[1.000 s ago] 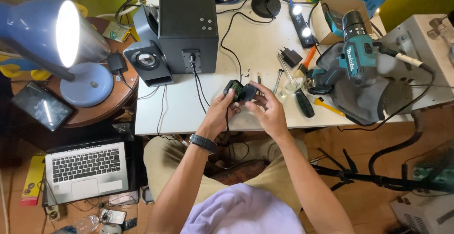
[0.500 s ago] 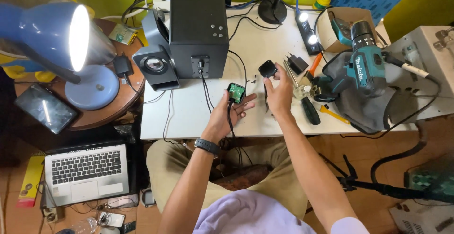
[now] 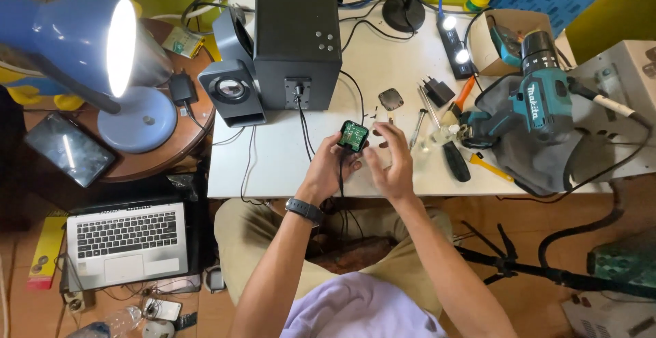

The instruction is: Disassembling a small electronic speaker to inspect and manipulate its internal circuit board and components.

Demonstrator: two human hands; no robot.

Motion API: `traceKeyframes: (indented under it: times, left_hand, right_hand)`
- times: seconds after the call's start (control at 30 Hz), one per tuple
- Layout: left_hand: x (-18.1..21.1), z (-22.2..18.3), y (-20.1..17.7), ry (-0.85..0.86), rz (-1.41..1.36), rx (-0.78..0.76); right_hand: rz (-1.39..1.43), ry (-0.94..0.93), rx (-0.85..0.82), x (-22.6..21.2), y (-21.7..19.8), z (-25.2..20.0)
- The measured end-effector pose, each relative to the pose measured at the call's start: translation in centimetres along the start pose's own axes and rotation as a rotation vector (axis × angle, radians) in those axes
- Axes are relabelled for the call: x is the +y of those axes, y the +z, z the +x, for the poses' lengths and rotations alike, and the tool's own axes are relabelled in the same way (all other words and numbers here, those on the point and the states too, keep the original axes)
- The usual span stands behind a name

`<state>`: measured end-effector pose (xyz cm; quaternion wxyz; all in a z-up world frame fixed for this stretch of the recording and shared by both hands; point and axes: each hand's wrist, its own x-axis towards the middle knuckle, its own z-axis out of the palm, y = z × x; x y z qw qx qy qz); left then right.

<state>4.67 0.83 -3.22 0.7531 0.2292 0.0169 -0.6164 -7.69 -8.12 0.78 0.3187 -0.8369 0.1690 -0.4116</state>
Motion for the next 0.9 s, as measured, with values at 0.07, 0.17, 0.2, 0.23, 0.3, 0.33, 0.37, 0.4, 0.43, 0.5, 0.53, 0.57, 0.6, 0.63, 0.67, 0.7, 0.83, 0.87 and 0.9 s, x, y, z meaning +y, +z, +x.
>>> traceKeyframes:
  times: [0.07,0.17,0.2,0.23,0.3,0.33,0.37,0.4,0.43,0.5,0.53,0.57,0.6,0.63,0.67,0.7,0.83,0.87,0.9]
  left_hand:
    - [0.3,-1.4,1.6,-0.005,0.033,0.011]
    - [0.2,-1.1,1.4,-0.005,0.106,0.012]
    - [0.2,-0.5,0.9,-0.003,0.145,0.003]
    - [0.0,-0.2,0.4,-0.005,0.147,0.007]
    - [-0.4,0.7,-0.5,-0.038,0.249,-0.028]
    - [-0.6,0.2,0.1,-0.040,0.253,-0.029]
    - [-0.7,-0.2,0.7,0.037,0.270,-0.065]
    - [-1.0,-0.8,1.3,0.113,0.282,-0.098]
    - [-1.2,-0.7,0.8,0.110,0.284,-0.096]
    - [-1.6,-0.4,-0.1,0.228,0.440,-0.142]
    - [-1.6,-0.7,0.5,0.222,0.442,-0.143]
    - [-1.6,-1.0,1.2,0.239,0.446,-0.131]
    - [-1.5,-1.2,1.9,0.260,0.451,-0.120]
    - [-1.6,-1.0,1.6,0.258,0.453,-0.122]
    - [-1.7,-0.9,1.3,0.256,0.447,-0.114]
    - [-1.8,-0.7,1.0,0.254,0.440,-0.105]
    - [-2.4,0.7,-1.2,0.257,0.414,-0.096]
    - [-2.4,0.8,-1.2,0.263,0.406,-0.095]
    - [-2.5,0.8,-1.3,0.270,0.398,-0.094]
  right_hand:
    - [-0.038,-0.053,0.002,0.3,0.3,-0.9]
    - [-0.076,-0.109,0.011,0.4,0.4,-1.3]
    - [-0.078,-0.109,0.018,0.3,0.3,-1.2]
    - [-0.075,-0.106,0.019,0.6,0.3,-1.4]
    - [-0.120,-0.103,0.013,1.1,0.2,-1.5]
    - [-0.120,-0.101,0.017,1.4,0.2,-1.7]
    - [-0.113,-0.104,0.044,1.8,0.2,-1.8]
    - [-0.107,-0.104,0.067,2.1,0.2,-2.1]
    - [-0.106,-0.100,0.067,1.6,0.0,-1.7]
    - [-0.109,-0.051,0.066,0.7,-0.4,-1.1]
    - [-0.111,-0.046,0.069,0.5,-0.4,-1.2]
    - [-0.089,-0.008,0.057,0.3,-0.5,-1.2]
    - [-0.065,0.027,0.045,0.2,-0.4,-1.1]
    - [-0.066,0.028,0.048,0.1,-0.5,-1.1]
    - [-0.067,0.042,0.048,0.0,-0.6,-1.1]
    - [-0.067,0.055,0.048,-0.2,-0.6,-1.1]
    - [-0.041,0.075,0.054,0.4,-0.6,-1.4]
    - [-0.036,0.082,0.059,0.4,-0.6,-1.5]
    - [-0.031,0.089,0.063,0.3,-0.6,-1.5]
